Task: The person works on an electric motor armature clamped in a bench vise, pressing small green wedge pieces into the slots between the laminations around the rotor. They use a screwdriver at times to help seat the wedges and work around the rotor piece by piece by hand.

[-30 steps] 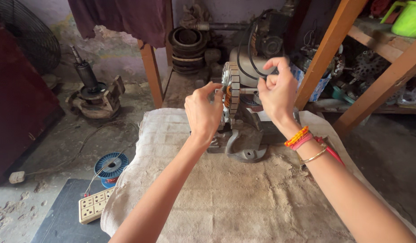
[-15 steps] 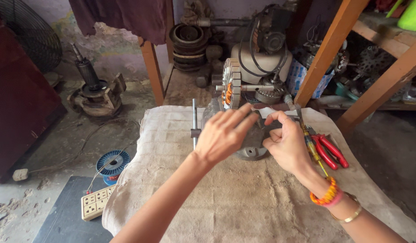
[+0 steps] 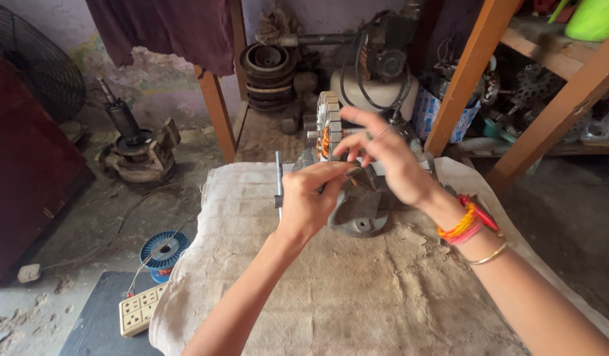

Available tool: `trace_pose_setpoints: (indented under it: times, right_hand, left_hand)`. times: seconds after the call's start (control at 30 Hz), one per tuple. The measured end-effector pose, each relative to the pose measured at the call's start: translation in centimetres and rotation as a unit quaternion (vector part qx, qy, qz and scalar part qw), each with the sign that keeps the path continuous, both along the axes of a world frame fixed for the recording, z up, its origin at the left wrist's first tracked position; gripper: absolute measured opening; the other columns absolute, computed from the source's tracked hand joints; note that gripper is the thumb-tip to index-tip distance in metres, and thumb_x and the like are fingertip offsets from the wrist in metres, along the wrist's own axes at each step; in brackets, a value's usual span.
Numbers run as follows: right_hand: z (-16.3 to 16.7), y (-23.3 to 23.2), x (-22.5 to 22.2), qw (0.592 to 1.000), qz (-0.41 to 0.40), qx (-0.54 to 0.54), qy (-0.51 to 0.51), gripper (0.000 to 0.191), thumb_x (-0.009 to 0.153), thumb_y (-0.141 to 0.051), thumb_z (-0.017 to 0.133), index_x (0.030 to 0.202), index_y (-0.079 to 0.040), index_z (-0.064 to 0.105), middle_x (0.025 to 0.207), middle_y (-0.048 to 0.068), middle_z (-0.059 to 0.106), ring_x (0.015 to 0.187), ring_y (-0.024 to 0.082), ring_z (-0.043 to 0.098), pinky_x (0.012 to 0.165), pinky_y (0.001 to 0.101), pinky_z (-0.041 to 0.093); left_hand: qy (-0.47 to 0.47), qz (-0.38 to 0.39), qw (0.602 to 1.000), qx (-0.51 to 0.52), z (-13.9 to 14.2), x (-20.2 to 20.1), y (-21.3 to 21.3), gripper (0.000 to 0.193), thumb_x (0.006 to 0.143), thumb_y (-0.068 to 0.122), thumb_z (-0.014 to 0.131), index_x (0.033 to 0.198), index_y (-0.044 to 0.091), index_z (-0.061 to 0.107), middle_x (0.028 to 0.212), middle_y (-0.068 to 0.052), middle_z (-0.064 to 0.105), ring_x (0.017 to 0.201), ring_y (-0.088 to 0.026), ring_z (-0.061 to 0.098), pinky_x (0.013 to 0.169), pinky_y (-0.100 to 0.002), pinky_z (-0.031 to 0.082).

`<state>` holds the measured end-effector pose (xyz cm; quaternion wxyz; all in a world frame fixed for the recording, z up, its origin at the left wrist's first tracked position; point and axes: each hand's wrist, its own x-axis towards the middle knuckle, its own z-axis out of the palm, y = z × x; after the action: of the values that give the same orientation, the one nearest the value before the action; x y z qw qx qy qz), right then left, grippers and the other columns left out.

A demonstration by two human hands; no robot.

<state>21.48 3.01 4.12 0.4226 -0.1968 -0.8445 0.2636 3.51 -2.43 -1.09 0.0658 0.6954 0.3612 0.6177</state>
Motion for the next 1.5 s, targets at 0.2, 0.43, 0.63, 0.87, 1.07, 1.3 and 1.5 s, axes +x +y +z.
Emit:
trace_pose_setpoints:
  times: [0.2,0.43,0.63,0.87,1.07,1.3,1.5]
  right_hand:
    - [-0.4,0.2,0.3,0.995,-0.051,0.058,-0.064,0.054,0.107,-0.041,0.032,0.148,-0.010,0.048,0.096,0.007,0.073,0.082,0.015,0.065,0.076,0.0313,0.053]
    - [-0.9,0.9,-0.2,0.993,-0.103,0.034,-0.036,0.046,0.107,-0.032,0.037,0.146,-0.008,0.045,0.102,0.007,0.074,0.074,0.015,0.061,0.069,0.0299,0.048]
    - [-1.5,1.6,-0.6,0.995,-0.051,0.081,0.026,0.040,0.114,-0.025,0.039,0.147,-0.002,0.045,0.110,0.013,0.074,0.097,0.017,0.068,0.087,0.0313,0.055]
    - [-3.4,-2.1,-4.0,0.963,-0.215,0.156,0.046,0.042,0.109,-0.021,0.048,0.145,0.001,0.043,0.120,0.027,0.070,0.096,0.026,0.074,0.078,0.0337,0.062]
    - [-2.9,-4.8,-4.9,0.978,-0.172,-0.036,0.114,0.046,0.104,-0.013,0.055,0.146,-0.001,0.039,0.109,0.023,0.071,0.085,0.022,0.071,0.065,0.0329,0.058]
    - [0.0,-0.3,-2.7,0.923,-0.103,-0.311,0.202,0.029,0.092,-0.009,0.068,0.119,-0.007,0.057,0.069,-0.006,0.052,0.049,0.002,0.038,0.042,0.0217,0.028]
    - [0.5,3.9,-2.0,0.968,-0.188,-0.009,0.169,0.031,0.089,0.004,0.077,0.109,-0.004,0.055,0.060,-0.009,0.042,0.055,0.000,0.035,0.054,0.0213,0.030]
  left_hand:
    - [-0.298,-0.129,0.935,-0.141,-0.5,-2.1,3.1,0.017,0.094,0.002,0.066,0.107,-0.003,0.076,0.096,-0.017,0.079,0.083,-0.024,0.079,0.079,-0.032,0.065]
    - [-0.625,-0.275,0.696,-0.221,-2.3,-2.8,7.4,0.029,0.098,0.000,0.051,0.123,-0.013,0.056,0.123,-0.024,0.067,0.112,-0.029,0.071,0.097,-0.033,0.055]
    - [-0.644,-0.266,0.691,-0.193,-2.0,-2.7,7.0,0.030,0.099,0.003,0.055,0.123,-0.015,0.054,0.125,-0.023,0.065,0.117,-0.029,0.068,0.099,-0.034,0.054]
    - [-0.305,0.096,0.937,-0.138,0.4,0.1,3.7,0.025,0.088,0.004,0.069,0.111,-0.003,0.077,0.129,-0.019,0.072,0.094,-0.025,0.074,0.072,-0.031,0.057]
    - [-0.157,0.171,0.971,-0.047,2.1,1.1,2.4,0.024,0.083,0.004,0.073,0.107,0.001,0.079,0.136,-0.019,0.063,0.094,-0.022,0.077,0.084,-0.031,0.059]
    - [-0.152,0.189,0.961,-0.130,3.5,0.7,2.4,0.022,0.086,0.011,0.070,0.103,0.001,0.079,0.134,-0.015,0.065,0.068,-0.027,0.078,0.069,-0.033,0.059]
    - [-0.140,0.206,0.964,-0.093,3.8,0.2,3.5,0.022,0.086,0.016,0.074,0.103,0.004,0.081,0.119,-0.018,0.072,0.099,-0.029,0.076,0.088,-0.035,0.058]
